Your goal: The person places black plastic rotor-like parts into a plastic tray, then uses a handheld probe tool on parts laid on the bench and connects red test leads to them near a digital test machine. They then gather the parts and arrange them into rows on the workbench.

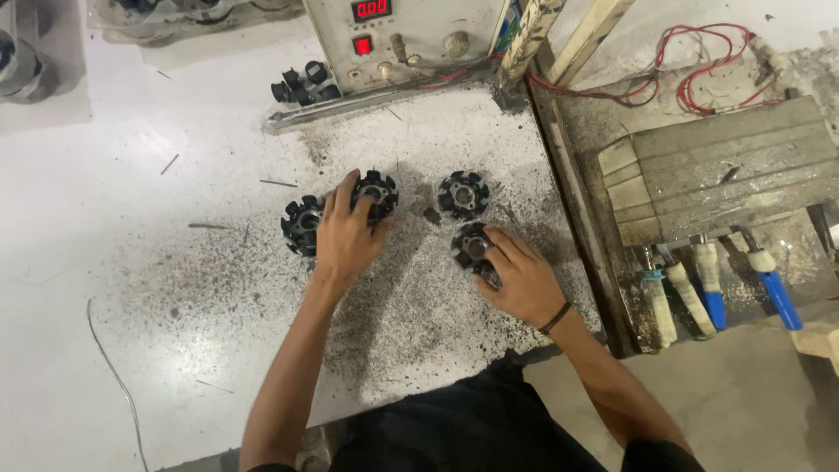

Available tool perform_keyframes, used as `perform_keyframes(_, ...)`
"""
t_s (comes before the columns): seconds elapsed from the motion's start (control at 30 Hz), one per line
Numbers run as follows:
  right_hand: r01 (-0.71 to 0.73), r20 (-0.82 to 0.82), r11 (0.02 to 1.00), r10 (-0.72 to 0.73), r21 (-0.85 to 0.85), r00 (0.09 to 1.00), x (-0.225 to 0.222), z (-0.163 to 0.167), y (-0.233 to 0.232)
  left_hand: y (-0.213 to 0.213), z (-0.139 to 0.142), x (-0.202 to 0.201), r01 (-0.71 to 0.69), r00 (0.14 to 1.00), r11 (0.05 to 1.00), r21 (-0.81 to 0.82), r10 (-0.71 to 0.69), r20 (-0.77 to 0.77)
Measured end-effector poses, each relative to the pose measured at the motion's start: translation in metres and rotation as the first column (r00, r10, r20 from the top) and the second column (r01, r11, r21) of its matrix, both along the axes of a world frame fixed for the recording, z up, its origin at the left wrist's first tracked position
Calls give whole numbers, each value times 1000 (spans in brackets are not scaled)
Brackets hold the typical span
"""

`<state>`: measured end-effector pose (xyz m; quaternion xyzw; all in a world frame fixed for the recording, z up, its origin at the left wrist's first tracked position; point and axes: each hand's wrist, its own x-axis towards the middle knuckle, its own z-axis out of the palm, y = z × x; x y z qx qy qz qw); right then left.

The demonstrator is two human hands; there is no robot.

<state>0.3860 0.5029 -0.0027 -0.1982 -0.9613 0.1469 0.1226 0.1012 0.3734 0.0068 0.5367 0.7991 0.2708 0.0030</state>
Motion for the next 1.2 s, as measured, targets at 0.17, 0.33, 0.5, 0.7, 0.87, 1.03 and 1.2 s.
perform_keyframes(0.17, -15, 92, 1000, 13, 19, 996, -5, 25, 1, -34, 22, 42, 394, 884, 916, -82, -353, 307)
perform_keyframes(0.33, -146, 40, 989, 146, 9, 988, -7, 34, -36, -36, 5, 63, 460, 824, 885, 69, -454, 340)
perform_keyframes(0.5, -202, 98, 975, 192, 94, 976, -47, 19, -50, 0, -17, 5, 58, 935, 991, -121, -97, -342)
perform_keyframes(0.7, -275, 282, 914, 190, 300, 940, -109, -10, -2, -2, 9, -9, -18, 971, 993, -118, -10, -237)
perform_keyframes(0.87, -272, 143, 898, 236, 345, 961, -149, -8, 37, -43, 30, 14, 298, 954, 954, -15, -297, 34)
perform_keyframes(1.03, -282, 392, 825, 81, 489, 916, -132, 23, 11, -55, 13, 37, 341, 926, 939, 47, -344, 154)
perform_keyframes(1.2, -232, 356, 958, 279, -170, 892, -63, 27, -42, -67, 1, -15, -407, 841, 913, -39, 358, -406)
